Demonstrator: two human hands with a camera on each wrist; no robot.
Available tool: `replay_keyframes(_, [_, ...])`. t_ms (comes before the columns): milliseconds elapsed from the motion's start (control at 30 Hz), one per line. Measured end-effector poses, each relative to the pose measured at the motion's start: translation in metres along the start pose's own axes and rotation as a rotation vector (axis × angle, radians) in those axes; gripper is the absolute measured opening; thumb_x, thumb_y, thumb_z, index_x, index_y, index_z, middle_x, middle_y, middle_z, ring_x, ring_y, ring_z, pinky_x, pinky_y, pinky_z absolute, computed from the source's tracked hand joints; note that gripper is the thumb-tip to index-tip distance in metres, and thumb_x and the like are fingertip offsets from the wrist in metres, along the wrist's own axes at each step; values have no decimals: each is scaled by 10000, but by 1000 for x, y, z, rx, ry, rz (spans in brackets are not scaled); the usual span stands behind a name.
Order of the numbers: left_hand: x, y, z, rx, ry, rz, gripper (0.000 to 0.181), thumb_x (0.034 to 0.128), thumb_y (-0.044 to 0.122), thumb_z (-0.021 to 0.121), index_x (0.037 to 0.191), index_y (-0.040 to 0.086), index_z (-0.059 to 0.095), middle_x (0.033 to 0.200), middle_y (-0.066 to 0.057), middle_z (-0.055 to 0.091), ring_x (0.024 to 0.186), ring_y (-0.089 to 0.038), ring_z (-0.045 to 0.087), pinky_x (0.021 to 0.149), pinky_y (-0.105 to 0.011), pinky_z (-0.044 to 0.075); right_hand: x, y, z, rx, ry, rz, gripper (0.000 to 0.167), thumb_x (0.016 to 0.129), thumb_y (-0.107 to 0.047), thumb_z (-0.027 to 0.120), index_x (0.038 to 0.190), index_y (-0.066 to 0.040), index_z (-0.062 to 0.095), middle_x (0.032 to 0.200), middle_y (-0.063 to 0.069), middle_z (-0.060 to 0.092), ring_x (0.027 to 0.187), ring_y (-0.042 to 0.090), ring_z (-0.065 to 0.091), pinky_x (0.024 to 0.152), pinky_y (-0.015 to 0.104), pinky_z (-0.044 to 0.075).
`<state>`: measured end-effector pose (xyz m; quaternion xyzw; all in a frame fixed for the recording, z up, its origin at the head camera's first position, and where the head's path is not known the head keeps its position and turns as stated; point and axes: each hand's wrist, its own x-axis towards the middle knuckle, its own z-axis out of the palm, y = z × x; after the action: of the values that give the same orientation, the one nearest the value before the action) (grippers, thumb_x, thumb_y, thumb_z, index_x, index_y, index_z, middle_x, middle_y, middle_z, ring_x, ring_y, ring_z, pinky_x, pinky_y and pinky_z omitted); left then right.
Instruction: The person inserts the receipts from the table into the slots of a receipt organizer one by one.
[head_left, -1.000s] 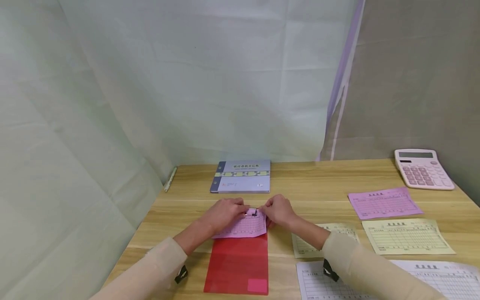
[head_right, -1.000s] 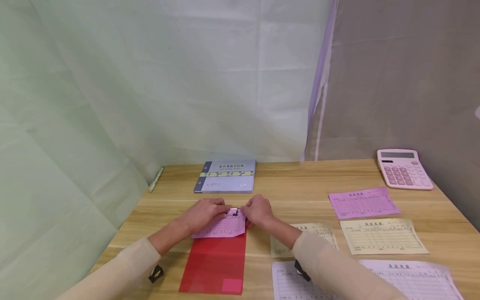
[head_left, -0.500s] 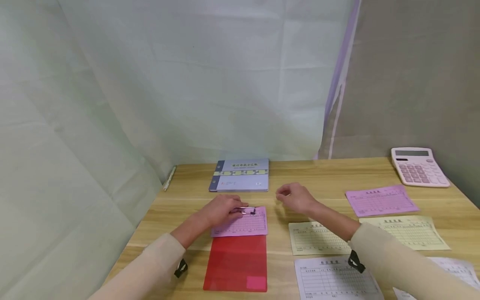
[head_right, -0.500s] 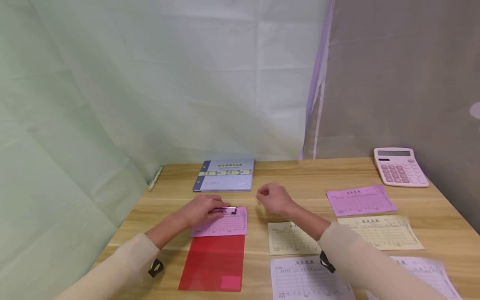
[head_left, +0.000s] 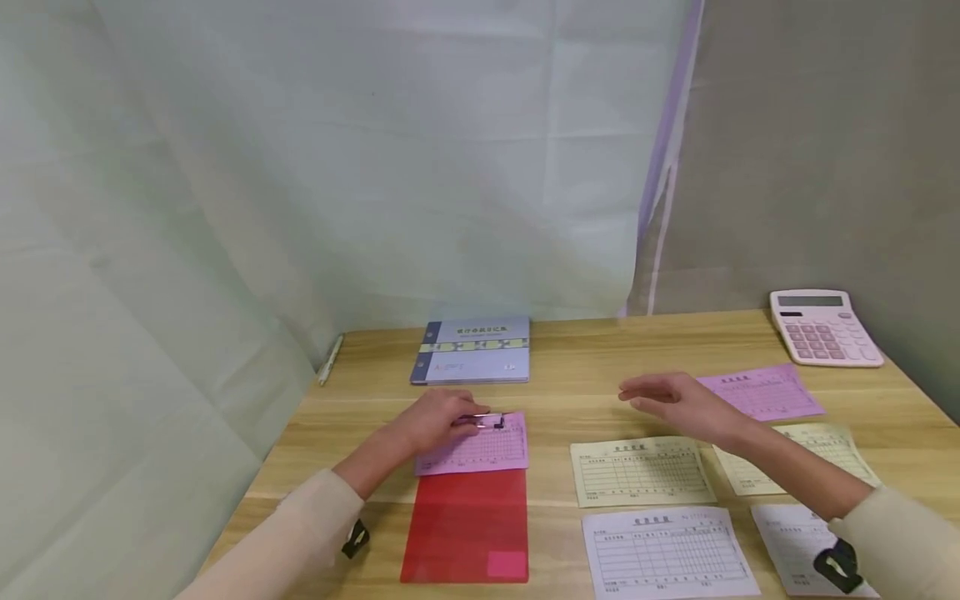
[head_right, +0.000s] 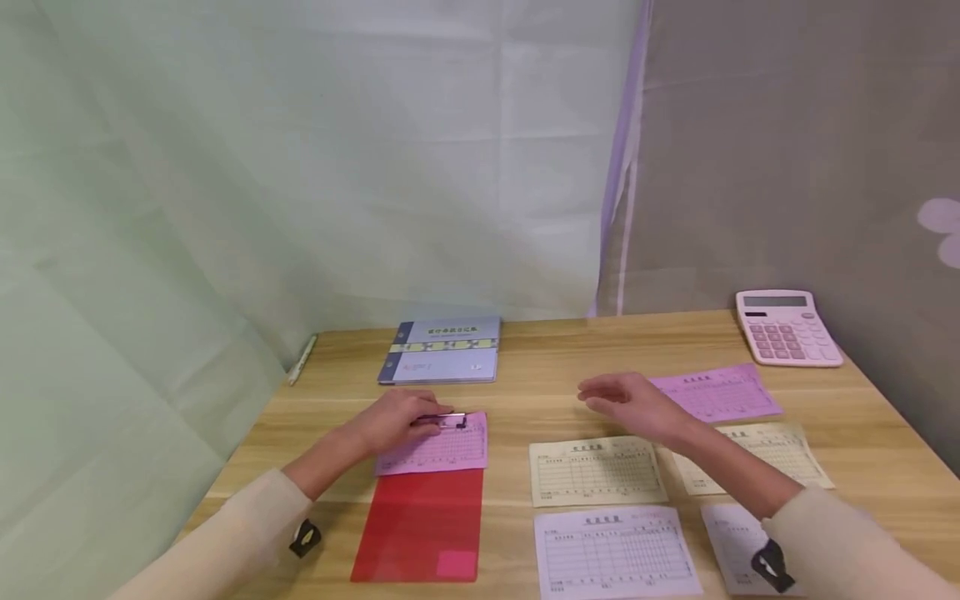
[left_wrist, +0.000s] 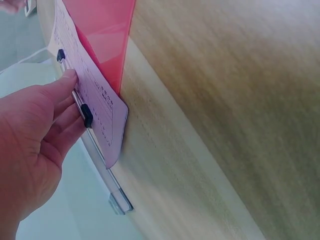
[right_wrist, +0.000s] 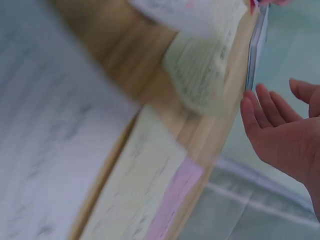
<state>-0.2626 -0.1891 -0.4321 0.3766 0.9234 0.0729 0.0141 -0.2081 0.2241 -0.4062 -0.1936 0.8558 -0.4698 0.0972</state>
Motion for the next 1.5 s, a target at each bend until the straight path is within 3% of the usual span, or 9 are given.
replay_keyframes(200, [-1,-1,1,4,-2,-6,325,971,218,808,1288,148,785,1007,33,712,817,-86,578,765,-263,541,-26,16,-14,-122,15,-33,415,1091,-226,628,1402,49,636,1316,155,715,1221,351,679,946,334,568])
replay_keyframes(333, [-2,0,0,6,-6,-18,324,972,222,806,1287,150,786,1011,37,714,824,-91,582,771,-268,543,-36,25,-17,-149,39,-73,385,1068,-178,660,1359,75,652,1256,160,732,1123,284,710,895,281,579])
replay_keyframes(600, [-2,1,-1,4,-3,-27,326,975,229,803,1293,160,784,1016,50,714,828,-78,582,780,-259,543,-46,40,-18,-71,40,-61,475,1011,-163,738,1378,112,616,1248,185,719,1058,163,690,875,258,583])
replay_keyframes(767, [-2,0,0,2,8,-9,313,972,210,805,1277,141,790,1004,35,712,817,-92,574,763,-268,534,-47,44,-10,-115,65,-43,484,939,-148,818,1331,89,662,1159,100,731,954,108,651,807,255,578])
replay_keyframes(1133, [-2,1,0,-3,-7,-42,322,975,237,803,1290,171,787,1036,58,722,849,-72,599,795,-261,549,-47,43,-2,-199,149,-55,216,894,-28,832,1096,2,760,934,-14,705,799,57,608,687,248,552])
replay_keyframes(1500, [0,1,2,3,-10,-45,330,973,235,805,1297,177,784,1020,72,713,829,-63,585,780,-248,542,-39,42,-6,-274,228,-34,90,915,-20,803,984,-79,812,925,-26,746,807,67,634,696,253,547])
